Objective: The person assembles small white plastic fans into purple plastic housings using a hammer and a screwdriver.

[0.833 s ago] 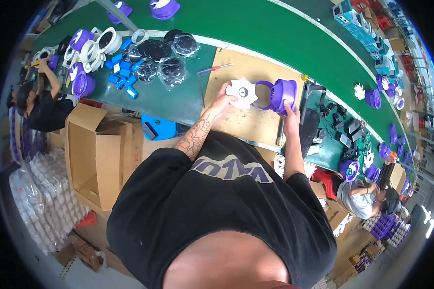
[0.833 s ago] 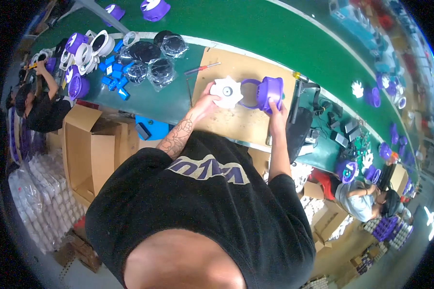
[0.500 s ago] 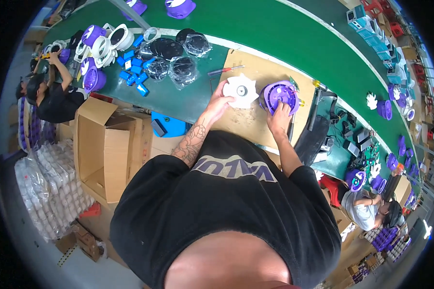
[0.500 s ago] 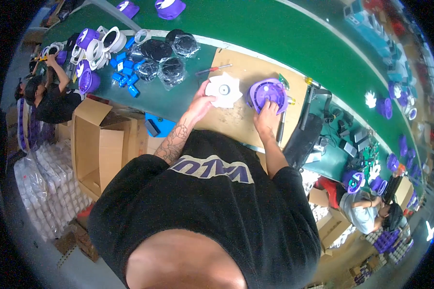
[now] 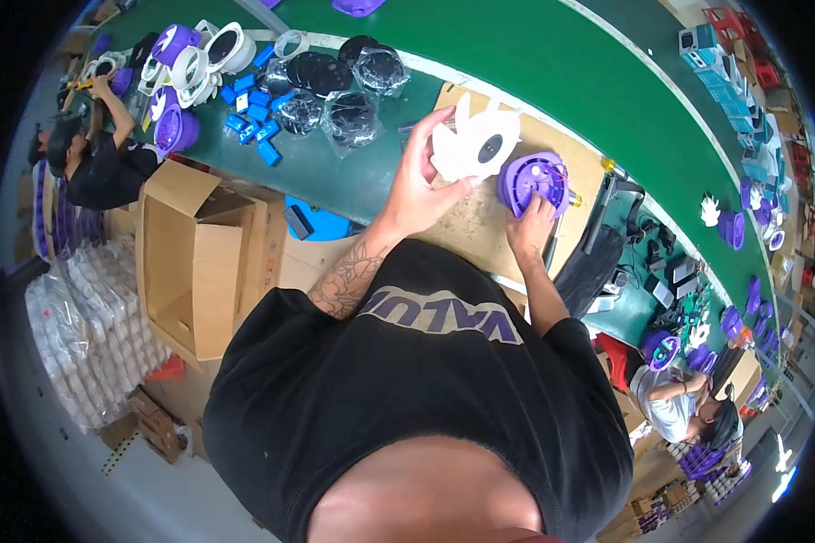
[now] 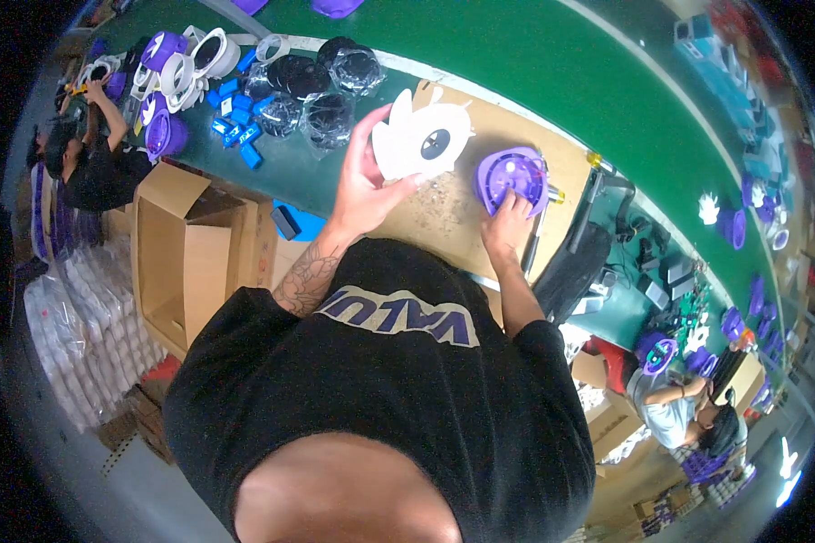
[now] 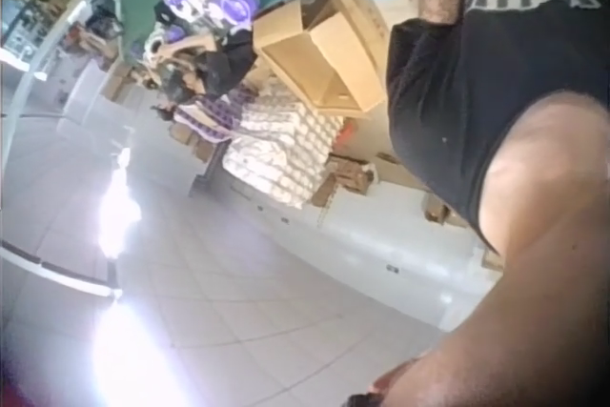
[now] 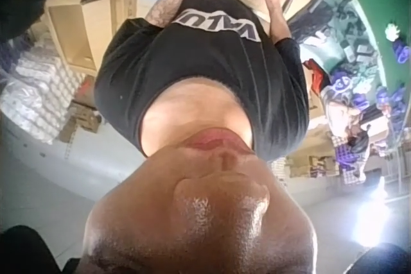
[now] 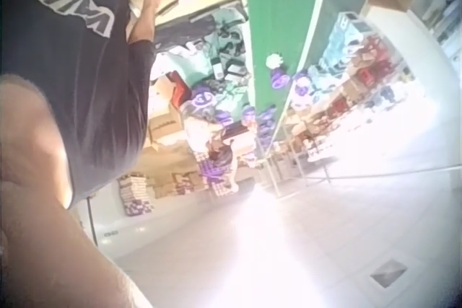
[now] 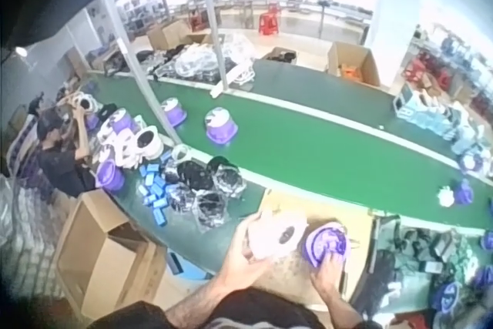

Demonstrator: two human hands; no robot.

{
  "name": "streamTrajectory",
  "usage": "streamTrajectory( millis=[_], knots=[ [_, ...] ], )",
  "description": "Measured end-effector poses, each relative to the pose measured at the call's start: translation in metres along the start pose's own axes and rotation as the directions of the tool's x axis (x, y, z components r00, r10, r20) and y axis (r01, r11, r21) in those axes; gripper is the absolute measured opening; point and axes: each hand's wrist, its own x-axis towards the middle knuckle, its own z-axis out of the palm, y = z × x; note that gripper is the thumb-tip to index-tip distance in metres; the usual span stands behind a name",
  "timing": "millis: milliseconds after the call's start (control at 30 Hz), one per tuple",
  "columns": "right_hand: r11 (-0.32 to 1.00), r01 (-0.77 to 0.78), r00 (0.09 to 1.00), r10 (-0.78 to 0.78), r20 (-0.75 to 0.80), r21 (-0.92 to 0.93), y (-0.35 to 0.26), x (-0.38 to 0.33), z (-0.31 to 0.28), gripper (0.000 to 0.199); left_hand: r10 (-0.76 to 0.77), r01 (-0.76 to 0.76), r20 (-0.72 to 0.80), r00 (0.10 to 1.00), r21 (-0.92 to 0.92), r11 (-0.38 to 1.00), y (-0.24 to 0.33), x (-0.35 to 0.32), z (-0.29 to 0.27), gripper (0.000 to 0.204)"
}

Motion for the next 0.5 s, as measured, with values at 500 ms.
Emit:
streamTrajectory(
  millis=[500],
  knots=[
    [0.997,0.031,0.999,-0.034,-0.035,-0.067,0.010,0.208,-0.016,0.071,-0.341,0.301,-0.223,0.913,-0.197,0.933,-0.056,0.040,-0.041,0.080]
  ],
)
